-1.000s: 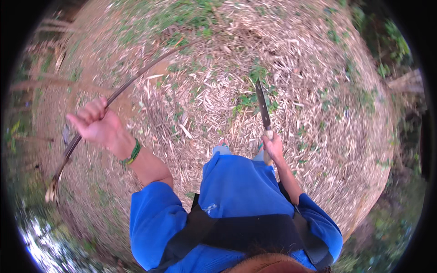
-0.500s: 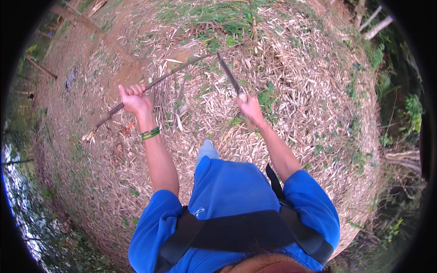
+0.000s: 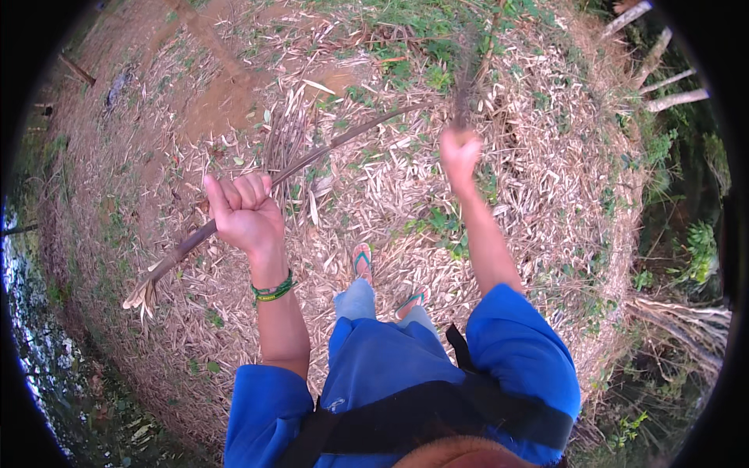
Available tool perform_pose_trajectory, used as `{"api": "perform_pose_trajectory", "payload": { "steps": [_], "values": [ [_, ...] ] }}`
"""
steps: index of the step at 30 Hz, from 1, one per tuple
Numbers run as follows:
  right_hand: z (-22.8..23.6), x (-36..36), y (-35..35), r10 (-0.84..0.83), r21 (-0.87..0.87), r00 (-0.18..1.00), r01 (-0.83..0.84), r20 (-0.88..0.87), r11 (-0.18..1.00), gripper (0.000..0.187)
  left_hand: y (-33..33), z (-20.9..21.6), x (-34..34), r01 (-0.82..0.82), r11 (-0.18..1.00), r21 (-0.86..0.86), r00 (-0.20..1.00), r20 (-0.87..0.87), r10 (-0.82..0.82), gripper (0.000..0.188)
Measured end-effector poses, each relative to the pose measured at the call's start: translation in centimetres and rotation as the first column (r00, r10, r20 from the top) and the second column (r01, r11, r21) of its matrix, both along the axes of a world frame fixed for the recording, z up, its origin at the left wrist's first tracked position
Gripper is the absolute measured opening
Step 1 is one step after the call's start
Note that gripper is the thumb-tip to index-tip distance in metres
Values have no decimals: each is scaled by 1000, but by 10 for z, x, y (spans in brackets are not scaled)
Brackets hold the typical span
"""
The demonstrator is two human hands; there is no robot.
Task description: The person uses a knife to trim and cut small branches while standing in a wooded area, gathering the pieces by hand.
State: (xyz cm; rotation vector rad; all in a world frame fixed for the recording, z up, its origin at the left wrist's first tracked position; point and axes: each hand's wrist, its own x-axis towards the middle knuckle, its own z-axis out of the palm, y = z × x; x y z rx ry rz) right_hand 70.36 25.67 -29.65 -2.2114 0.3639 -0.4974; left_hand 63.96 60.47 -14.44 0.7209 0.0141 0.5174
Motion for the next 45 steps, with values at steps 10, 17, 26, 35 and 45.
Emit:
{"api": "perform_pose_trajectory", "payload": {
  "steps": [10, 17, 26, 35, 45],
  "values": [
    [-166, -78, 37, 338, 802, 742, 445, -579, 399, 20, 24, -63, 15, -32, 999, 28, 952, -304, 39, 53],
    [-67, -64, 9, 100, 737, 888, 305, -449, 604, 21, -27, -16, 68, 411, 843, 346, 867, 137, -479, 45],
    [-88, -127, -39, -83, 565, 901, 336, -426, 753, 25, -131, 69, 120, 375, 860, 347, 853, 233, -467, 54],
    [217, 6, -78, -218, 381, 797, -17, 564, 924, 23, -151, 99, 108, -40, 971, 235, 990, 141, 6, 54],
    [-291, -61, 93, -181, 335, 878, 349, -442, 875, 22, -117, 62, 151, -66, 951, 301, 979, -165, 120, 50]
  ]
}}
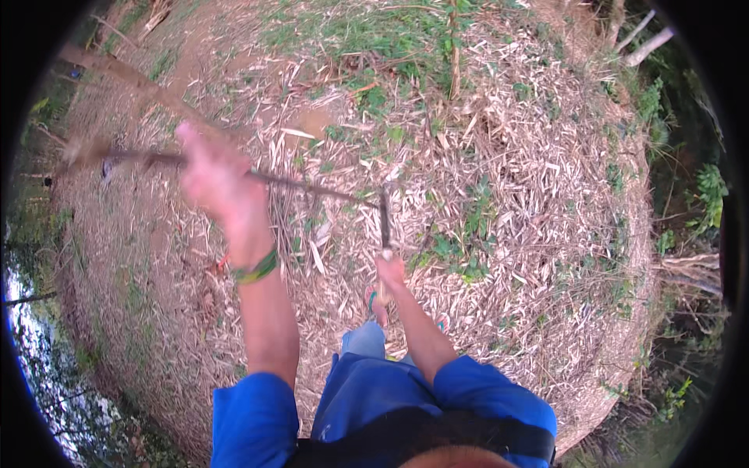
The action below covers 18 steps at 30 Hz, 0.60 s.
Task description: The person uses a knife to trim and cut small branches while standing in a wooded area, gathering the pieces by hand.
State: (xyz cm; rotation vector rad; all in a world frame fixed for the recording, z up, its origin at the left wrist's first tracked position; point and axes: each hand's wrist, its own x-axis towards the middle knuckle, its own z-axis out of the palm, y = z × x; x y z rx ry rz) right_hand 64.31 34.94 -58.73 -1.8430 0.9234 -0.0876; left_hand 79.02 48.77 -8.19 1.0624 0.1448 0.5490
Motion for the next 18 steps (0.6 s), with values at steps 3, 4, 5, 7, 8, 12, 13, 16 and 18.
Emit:
{"api": "perform_pose_trajectory", "payload": {
  "steps": [3, 4, 5, 7, 8, 12, 13, 16, 18],
  "values": [
    [69, -64, -11, -12, 647, 982, 135, -190, 750, 15, 52, -8, -24, 70, 997, -38, 996, -55, -72, 52],
    [104, -46, -39, -10, 777, 995, 84, -100, 624, 19, 55, -1, -31, 179, 982, -61, 984, 0, -179, 53],
    [148, -30, -54, 2, 789, 994, 83, -106, 608, 15, 61, 5, -38, 273, 959, -76, 961, 58, -269, 53],
    [184, -14, -88, 47, 777, 990, 73, -131, 625, 11, 58, 17, -49, 583, 812, 33, 790, 209, -576, 52],
    [210, -6, -96, 65, 742, 983, 84, -169, 665, 10, 56, 20, -49, 700, 700, 143, 647, 290, -705, 52],
    [236, -15, -126, -142, 996, 990, 34, -22, 88, 8, 18, 32, -6, 810, 73, 582, -163, 343, -925, 49],
    [244, -21, -121, -170, 963, 985, 23, 24, 269, 7, 3, 29, -2, 842, 126, 525, -111, 395, -912, 50],
    [243, -67, -111, -227, 722, 967, 74, 117, 688, 12, -39, 50, -5, 792, 503, 345, 335, 444, -831, 50],
    [237, -99, -112, -71, 394, 996, 45, 50, 918, 19, -54, 88, -21, 618, 728, 297, 579, 455, -677, 48]
  ]
}}
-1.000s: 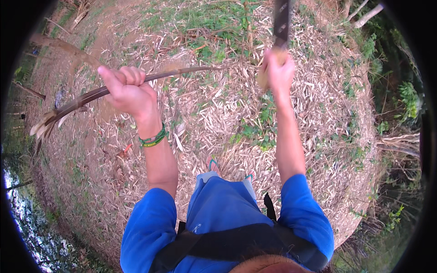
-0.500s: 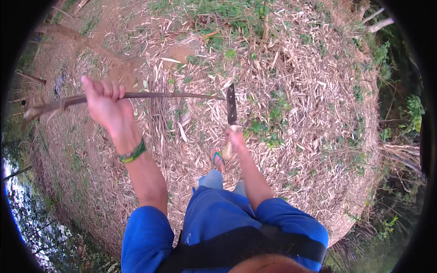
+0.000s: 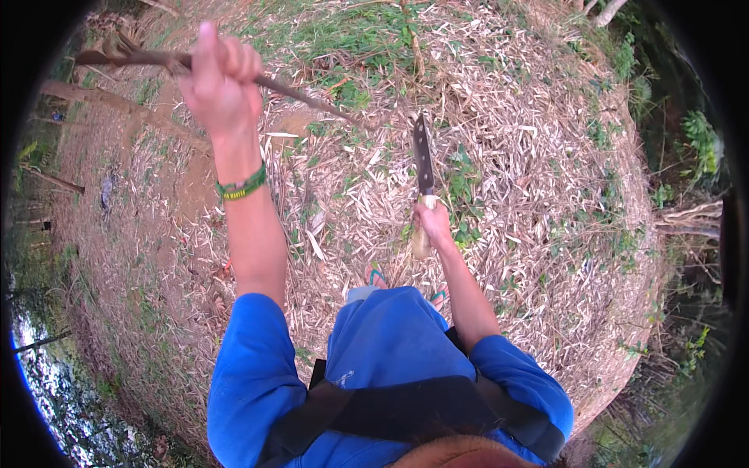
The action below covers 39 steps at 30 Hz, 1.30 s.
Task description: The person uses a knife to trim and cut small branches while standing in a wooded area, gathering the pieces by hand.
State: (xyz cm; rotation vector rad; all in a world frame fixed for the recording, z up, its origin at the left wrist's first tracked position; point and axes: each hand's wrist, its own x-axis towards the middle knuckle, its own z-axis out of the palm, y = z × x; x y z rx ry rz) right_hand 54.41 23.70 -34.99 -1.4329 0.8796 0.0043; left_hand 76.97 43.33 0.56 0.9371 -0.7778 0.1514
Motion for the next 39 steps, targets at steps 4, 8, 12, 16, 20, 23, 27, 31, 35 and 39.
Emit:
{"api": "perform_pose_trajectory", "payload": {
  "steps": [4, 8, 12, 16, 20, 23, 27, 31, 35, 39],
  "values": [
    [-32, -50, -28, 362, -719, 912, -383, -194, 580, 30, -50, 55, -28, -190, 979, -71, 981, -62, 186, 48],
    [54, -17, -11, 667, -749, 652, -629, -361, 210, 26, -71, 67, -53, -179, 979, -103, 983, -61, 173, 48],
    [115, 15, 22, 886, -874, 355, -475, -298, -103, 22, -66, 74, -86, -205, 971, -126, 979, -32, 202, 47],
    [75, 107, -107, 804, -872, 352, -294, -480, -392, 13, -38, 64, -91, -36, 980, -197, 997, 53, 48, 32],
    [56, 101, -310, -54, -794, 816, -542, -575, 275, 28, -16, 78, -89, -333, 907, -257, 942, -58, 329, 46],
    [51, 41, -301, 66, -807, 828, -558, -557, 192, 42, 39, 56, -66, -507, 823, -256, 862, -186, 472, 47],
    [84, 1, -180, 318, -600, 611, -787, -725, 143, 28, 59, 61, -57, -601, 772, -208, 799, -198, 568, 47],
    [81, 5, -101, 566, -687, 491, -700, -663, -197, 23, -5, 79, -70, -405, 894, -190, 913, -131, 386, 47],
    [127, 38, 3, 832, -800, 247, -501, -497, -329, 22, 7, 70, -92, -412, 893, -179, 911, -99, 401, 47],
    [98, 146, -119, 827, -844, 170, -137, -536, -519, 24, 14, 60, -116, -333, 923, -194, 942, -15, 337, 47]
  ]
}}
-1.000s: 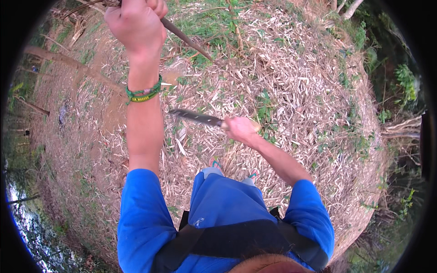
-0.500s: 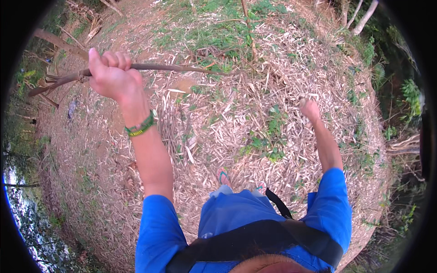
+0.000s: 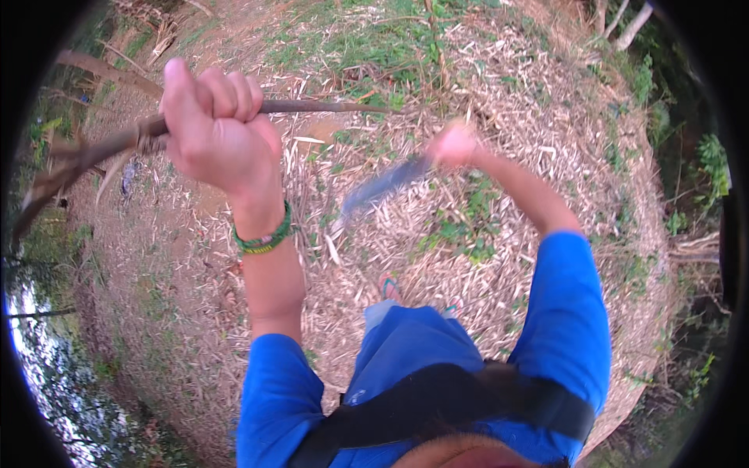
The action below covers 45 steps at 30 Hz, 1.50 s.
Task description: The person uses a knife to trim and cut small branches while standing in a wooded area, gathering the pieces by hand.
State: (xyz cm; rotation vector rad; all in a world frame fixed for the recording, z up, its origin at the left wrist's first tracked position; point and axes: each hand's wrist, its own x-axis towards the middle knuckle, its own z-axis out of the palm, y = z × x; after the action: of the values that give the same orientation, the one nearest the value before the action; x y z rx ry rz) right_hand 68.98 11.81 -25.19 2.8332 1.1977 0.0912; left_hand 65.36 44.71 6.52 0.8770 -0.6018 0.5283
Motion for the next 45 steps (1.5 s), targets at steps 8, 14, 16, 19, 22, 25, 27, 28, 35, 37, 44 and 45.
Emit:
{"api": "perform_pose_trajectory", "payload": {
  "steps": [8, 14, 16, 19, 22, 25, 27, 28, 35, 37, 44, 45],
  "values": [
    [56, 12, 17, -691, -328, 688, 615, -220, 717, 28, 57, -31, 49, -258, 953, -155, 965, -85, 248, 50],
    [41, -61, 136, -304, -160, 789, 259, -534, 952, 29, 54, -30, 38, -175, 982, -70, 977, -137, 164, 49],
    [36, -57, 147, -110, -137, 900, 56, -422, 989, 28, 57, -33, 27, -150, 987, -59, 982, -124, 142, 48],
    [7, 27, 48, -254, -162, 960, 234, -117, 959, 10, 66, -37, 11, -136, 990, -47, 988, -80, 132, 49],
    [-4, 60, -65, -958, -54, 184, 978, -221, 201, 24, 50, -44, 27, -179, 963, -202, 982, -103, 161, 48],
    [-10, 20, -107, -957, 129, 135, 986, -255, 105, 40, 87, -2, 6, -697, 693, -184, 695, 65, 716, 47],
    [-30, -20, -99, -928, 198, 170, 974, -332, 108, 43, 124, 4, 4, -659, 689, -303, 695, 108, 711, 45],
    [-48, -45, -91, -902, 258, 205, 960, -381, 110, 43, 144, 5, 2, -640, 680, -358, 685, 134, 716, 45],
    [-127, -232, 34, -336, -50, -102, 986, -936, -159, 24, 244, -85, -15, -744, 667, 32, 666, -44, 745, 16],
    [-160, -274, 47, -372, -143, -169, 985, -913, -95, 37, 265, -133, -37, -688, 713, 136, 703, -119, 701, 11],
    [-183, -368, 60, -370, -344, -344, 936, -863, -68, 24, 311, -313, -85, -436, 427, 792, 396, -257, 882, 18],
    [-165, -369, 66, -389, -354, -353, 932, -851, -71, 16, 312, -326, -82, -388, 394, 833, 375, -248, 893, 18]
  ]
}}
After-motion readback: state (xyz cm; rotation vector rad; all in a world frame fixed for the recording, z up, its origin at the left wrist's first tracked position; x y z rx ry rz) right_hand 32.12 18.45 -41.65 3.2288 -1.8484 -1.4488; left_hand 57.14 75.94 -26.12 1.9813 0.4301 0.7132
